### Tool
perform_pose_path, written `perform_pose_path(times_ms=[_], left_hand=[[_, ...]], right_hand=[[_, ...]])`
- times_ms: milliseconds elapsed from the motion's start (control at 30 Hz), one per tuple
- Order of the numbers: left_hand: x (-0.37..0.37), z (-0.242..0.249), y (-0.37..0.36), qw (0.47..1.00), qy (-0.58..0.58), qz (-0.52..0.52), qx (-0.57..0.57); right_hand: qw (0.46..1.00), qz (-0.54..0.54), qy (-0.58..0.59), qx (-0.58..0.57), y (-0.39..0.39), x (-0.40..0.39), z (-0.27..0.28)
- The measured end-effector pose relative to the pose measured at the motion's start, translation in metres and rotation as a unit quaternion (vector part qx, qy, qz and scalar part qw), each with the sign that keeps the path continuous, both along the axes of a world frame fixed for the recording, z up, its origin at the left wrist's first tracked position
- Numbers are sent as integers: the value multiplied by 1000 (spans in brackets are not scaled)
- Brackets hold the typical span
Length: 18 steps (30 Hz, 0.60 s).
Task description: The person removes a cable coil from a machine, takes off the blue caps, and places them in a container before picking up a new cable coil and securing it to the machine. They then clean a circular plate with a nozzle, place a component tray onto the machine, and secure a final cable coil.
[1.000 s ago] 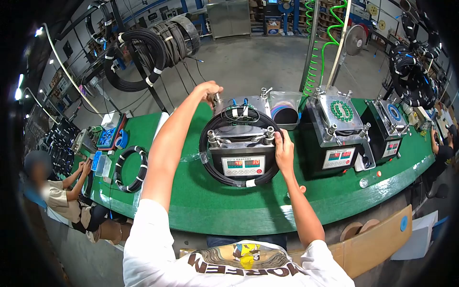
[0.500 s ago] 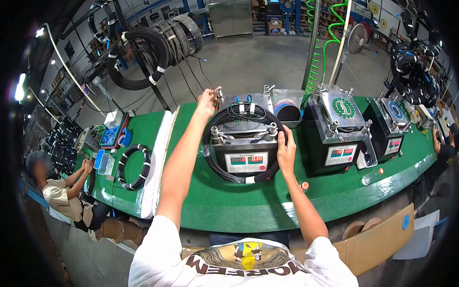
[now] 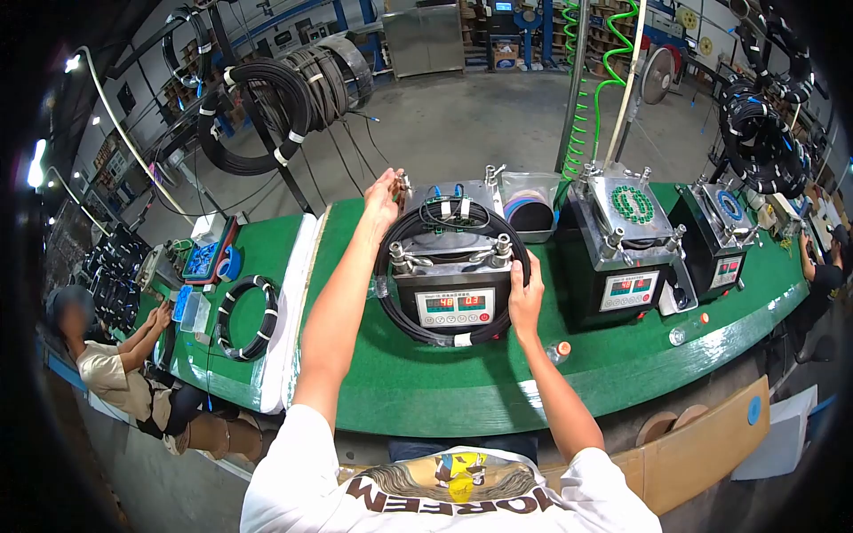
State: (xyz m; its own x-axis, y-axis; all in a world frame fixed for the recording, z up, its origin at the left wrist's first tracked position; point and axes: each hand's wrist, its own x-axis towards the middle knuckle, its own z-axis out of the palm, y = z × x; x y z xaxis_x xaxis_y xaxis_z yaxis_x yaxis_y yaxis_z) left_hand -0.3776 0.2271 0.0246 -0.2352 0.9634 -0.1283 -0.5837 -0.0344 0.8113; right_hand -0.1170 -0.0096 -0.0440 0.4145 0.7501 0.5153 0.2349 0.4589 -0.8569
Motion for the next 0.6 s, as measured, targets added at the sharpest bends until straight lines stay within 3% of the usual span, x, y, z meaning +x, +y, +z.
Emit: perform_pose_path(times_ms=[67, 167, 267, 467, 567, 600], left_hand=[[-1, -1, 0, 995, -98, -17, 4], [-11, 6, 1, 994, -24, -99, -35], [-3, -5, 15, 985, 168, -36, -33], [-2, -3, 1, 995, -77, -55, 14], [3, 12, -14, 997, -73, -21, -26], [-1, 11, -18, 999, -12, -41, 7]], right_hand=[[1000, 10, 9, -9, 0, 2, -1], [1000, 9, 15, -17, 3, 4, -8], [999, 17, 18, -22, 1, 4, -4], [1000, 16, 12, -6, -7, -1, 11], [1000, -8, -10, 8, -1, 1, 3], [1000, -1, -4, 1, -2, 0, 4]])
